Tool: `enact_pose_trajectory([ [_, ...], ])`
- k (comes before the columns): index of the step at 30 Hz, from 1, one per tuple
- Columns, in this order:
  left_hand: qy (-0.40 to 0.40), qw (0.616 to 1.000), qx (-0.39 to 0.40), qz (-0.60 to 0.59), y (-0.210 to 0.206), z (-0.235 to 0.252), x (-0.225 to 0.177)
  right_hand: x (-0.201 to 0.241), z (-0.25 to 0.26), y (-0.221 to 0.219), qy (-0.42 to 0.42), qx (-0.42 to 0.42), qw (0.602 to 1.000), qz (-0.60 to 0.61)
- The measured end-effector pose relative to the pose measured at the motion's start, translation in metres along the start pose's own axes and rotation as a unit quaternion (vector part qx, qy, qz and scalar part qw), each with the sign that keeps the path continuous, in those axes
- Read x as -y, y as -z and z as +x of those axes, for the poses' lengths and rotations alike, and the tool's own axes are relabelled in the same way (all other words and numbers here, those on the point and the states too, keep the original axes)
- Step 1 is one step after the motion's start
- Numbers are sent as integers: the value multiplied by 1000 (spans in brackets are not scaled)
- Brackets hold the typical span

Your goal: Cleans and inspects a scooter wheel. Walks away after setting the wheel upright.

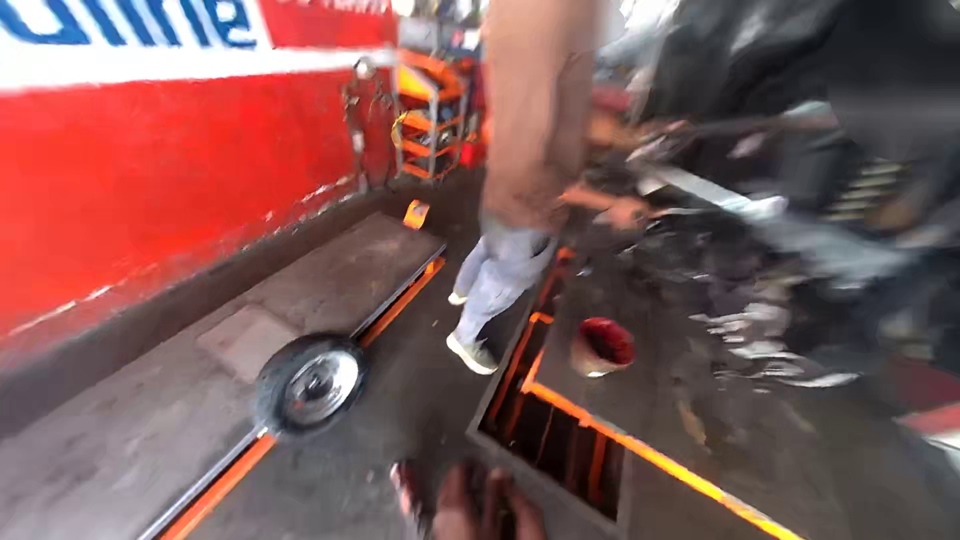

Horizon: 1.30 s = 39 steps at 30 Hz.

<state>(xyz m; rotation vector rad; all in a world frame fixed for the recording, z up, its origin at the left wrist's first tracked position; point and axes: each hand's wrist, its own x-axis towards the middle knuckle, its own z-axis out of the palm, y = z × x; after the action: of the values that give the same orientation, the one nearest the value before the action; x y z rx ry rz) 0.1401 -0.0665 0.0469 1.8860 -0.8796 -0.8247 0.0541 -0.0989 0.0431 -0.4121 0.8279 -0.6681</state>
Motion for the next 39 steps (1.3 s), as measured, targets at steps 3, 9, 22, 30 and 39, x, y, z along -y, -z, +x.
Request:
enact_pose_trajectory([
  [3, -91, 992, -8, 85, 25, 40, 34, -4, 61, -53, 13, -22, 1000, -17],
  [9, 73, 978, -189, 53, 126, 180, 155, -61, 198, -139, -226, 142, 946, -183],
  [22, 270, 919, 268, -102, 212, 286, 321, -280, 400, -35, -111, -217, 928, -281],
  [30, -61, 921, 85, 375, 280, 550, 474, -419, 594, -40, -26, -271, 897, -348],
  [39, -130, 896, 15, 423, 260, 570, 508, -533, 748, -24, 494, -19, 587, -642],
])
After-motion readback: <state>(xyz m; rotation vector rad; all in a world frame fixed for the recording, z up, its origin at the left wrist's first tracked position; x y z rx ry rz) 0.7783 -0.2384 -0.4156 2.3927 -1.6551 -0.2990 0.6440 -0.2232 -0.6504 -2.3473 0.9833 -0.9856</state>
